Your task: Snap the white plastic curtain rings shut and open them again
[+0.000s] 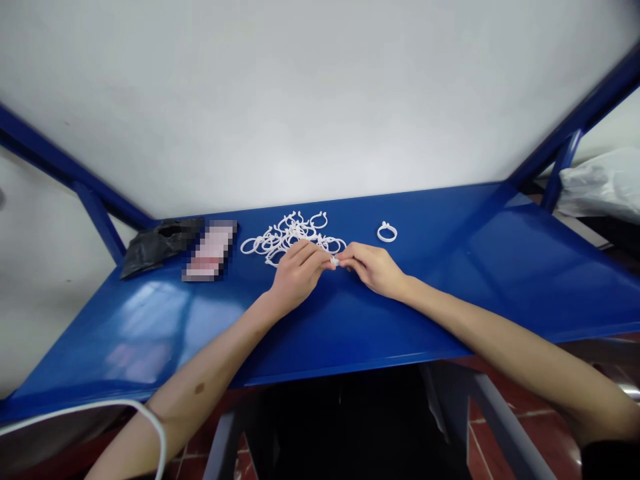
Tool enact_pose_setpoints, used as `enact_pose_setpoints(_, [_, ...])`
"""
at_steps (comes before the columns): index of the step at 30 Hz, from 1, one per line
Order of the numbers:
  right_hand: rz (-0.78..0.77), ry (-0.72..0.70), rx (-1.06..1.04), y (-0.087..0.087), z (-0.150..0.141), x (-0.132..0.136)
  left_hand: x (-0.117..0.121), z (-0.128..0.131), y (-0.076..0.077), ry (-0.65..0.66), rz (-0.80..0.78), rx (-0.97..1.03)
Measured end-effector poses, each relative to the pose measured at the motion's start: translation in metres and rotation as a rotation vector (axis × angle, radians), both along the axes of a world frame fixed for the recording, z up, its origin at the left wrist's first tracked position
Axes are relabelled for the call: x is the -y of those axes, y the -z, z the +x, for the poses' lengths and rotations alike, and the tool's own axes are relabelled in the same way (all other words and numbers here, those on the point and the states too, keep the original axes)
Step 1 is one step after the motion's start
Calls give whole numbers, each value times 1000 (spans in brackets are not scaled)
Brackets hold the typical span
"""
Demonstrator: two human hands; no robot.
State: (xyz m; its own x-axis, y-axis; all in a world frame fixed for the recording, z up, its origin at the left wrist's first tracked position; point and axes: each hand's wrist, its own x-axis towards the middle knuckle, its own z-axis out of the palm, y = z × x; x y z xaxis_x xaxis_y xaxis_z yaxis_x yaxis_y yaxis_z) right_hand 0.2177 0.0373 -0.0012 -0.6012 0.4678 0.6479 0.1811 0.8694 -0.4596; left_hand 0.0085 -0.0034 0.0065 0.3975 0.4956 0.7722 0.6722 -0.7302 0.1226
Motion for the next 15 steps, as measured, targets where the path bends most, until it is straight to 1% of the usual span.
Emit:
enact_pose_setpoints(5, [135, 20, -13, 2, 0, 5, 5, 8, 2, -1, 143, 59])
enact_pose_setpoints(8, [155, 20, 11, 6, 1, 4, 5, 8, 3, 1, 177, 22])
enact_pose_setpoints(10, [165, 32, 45, 8, 0, 2, 2, 7, 4, -9, 170, -26])
enact_pose_setpoints(12, [178, 79, 81, 8, 0, -3, -1, 5, 3, -38, 128, -72])
enact_pose_setpoints(15, [203, 227, 164, 1, 2, -14, -5, 3, 4, -140, 30, -115])
